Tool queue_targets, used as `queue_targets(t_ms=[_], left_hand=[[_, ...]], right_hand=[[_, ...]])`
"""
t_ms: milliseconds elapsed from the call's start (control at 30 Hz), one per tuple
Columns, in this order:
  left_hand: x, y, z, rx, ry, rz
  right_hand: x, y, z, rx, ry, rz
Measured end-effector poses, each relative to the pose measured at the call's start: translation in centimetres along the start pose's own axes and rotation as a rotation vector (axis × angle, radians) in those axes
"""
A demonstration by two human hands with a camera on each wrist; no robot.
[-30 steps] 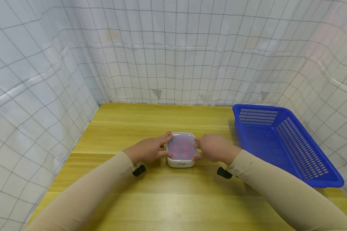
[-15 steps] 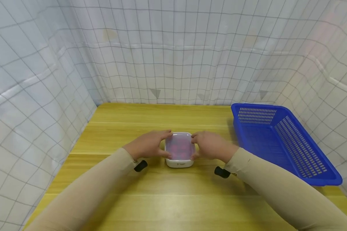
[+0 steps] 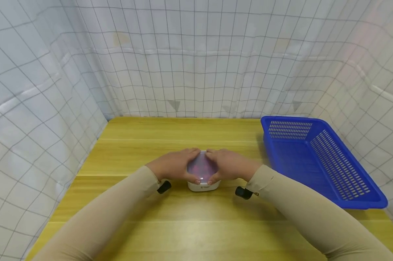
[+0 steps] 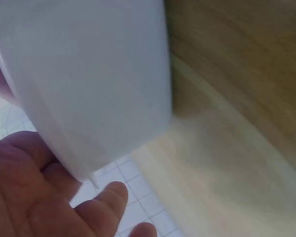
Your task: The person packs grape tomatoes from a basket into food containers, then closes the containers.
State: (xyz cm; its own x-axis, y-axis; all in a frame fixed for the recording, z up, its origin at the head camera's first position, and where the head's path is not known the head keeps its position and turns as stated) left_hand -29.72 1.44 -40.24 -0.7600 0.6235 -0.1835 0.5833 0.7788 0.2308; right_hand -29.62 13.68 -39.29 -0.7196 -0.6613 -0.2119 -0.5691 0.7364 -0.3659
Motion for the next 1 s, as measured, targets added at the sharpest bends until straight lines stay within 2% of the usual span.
queue_targets(t_ms=[233,367,567,767,1000], left_hand=[[0.4,0.5,-0.1,0.026,-0.021,0.006],[0.3,0.3,-0.1,0.076,-0.032,-0.026],[-0.5,-0.1,-0.2,0.175,-0.005,-0.075],[-1.3,-0.6,-0.1,0.113,-0.012,-0.097],[-1.3,-0.6,0.5,0.085,-0.018,-0.114]], right_hand=[[-0.3,0.2,-0.2,-0.007,0.009,0.019],[-0.5,0.4,0.1,-0.019,0.015,-0.007],[-1.3,0.6,0.6,0.017,-0.005,-0.031],[-1.8,0.6,0.6,0.027,-0.02,-0.006],[-2.1,0.8,0.7,0.015,-0.062,0.017]])
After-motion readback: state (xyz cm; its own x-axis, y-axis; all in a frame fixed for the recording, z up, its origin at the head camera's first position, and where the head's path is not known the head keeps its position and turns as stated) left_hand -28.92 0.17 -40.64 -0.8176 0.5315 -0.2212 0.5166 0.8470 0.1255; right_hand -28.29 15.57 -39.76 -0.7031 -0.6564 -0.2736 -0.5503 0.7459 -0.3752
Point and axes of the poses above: each hand's wrist, its own x-axis towards the middle knuckle, its own z-axis out of the palm, y = z × x, the point moved 9 cm from there along x, towards the middle knuckle, and after that the axes turned 7 degrees about x, right-handed, at the moved point
